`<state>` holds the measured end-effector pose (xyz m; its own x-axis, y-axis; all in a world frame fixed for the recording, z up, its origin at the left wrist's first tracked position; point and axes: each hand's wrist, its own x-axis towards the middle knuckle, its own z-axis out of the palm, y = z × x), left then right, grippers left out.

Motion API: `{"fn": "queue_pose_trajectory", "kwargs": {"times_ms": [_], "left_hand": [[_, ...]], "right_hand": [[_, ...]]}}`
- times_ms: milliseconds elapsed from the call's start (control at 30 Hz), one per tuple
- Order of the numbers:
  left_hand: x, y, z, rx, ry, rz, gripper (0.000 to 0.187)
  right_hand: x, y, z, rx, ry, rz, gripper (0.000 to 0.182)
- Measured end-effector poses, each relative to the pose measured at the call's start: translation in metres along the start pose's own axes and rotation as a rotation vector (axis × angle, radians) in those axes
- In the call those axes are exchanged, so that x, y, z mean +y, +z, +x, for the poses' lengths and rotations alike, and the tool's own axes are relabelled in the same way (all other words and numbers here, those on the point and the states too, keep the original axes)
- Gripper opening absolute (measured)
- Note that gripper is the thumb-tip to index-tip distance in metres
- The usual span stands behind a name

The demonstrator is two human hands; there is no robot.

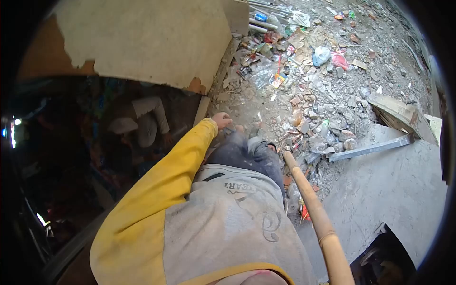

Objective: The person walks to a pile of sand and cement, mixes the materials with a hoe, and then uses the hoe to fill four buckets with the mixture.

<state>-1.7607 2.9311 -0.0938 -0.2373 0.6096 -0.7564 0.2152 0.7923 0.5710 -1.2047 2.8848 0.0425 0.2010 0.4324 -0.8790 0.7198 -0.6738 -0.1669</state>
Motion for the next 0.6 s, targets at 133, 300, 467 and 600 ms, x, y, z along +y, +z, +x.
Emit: {"fn": "queue_pose_trajectory", "kwargs": {"times_ms": [133,300,467,600], "left_hand": [[0.035,-0.025,0.05,-0.019,0.085,0.036,0.043],[0.088,-0.053,0.09,-0.153,0.062,0.002,0.04],[0.117,-0.08,0.191,-0.316,-0.092,-0.025,0.036],[0.185,-0.111,0.285,-0.268,-0.007,0.21,0.038]], "right_hand": [[-0.062,-0.002,0.028,0.058,-0.021,0.078,0.081],[-0.141,-0.002,0.058,0.146,0.022,0.232,0.08],[-0.212,-0.004,0.095,0.221,0.091,0.364,0.078],[-0.27,-0.014,0.129,0.269,0.127,0.416,0.077]]}}
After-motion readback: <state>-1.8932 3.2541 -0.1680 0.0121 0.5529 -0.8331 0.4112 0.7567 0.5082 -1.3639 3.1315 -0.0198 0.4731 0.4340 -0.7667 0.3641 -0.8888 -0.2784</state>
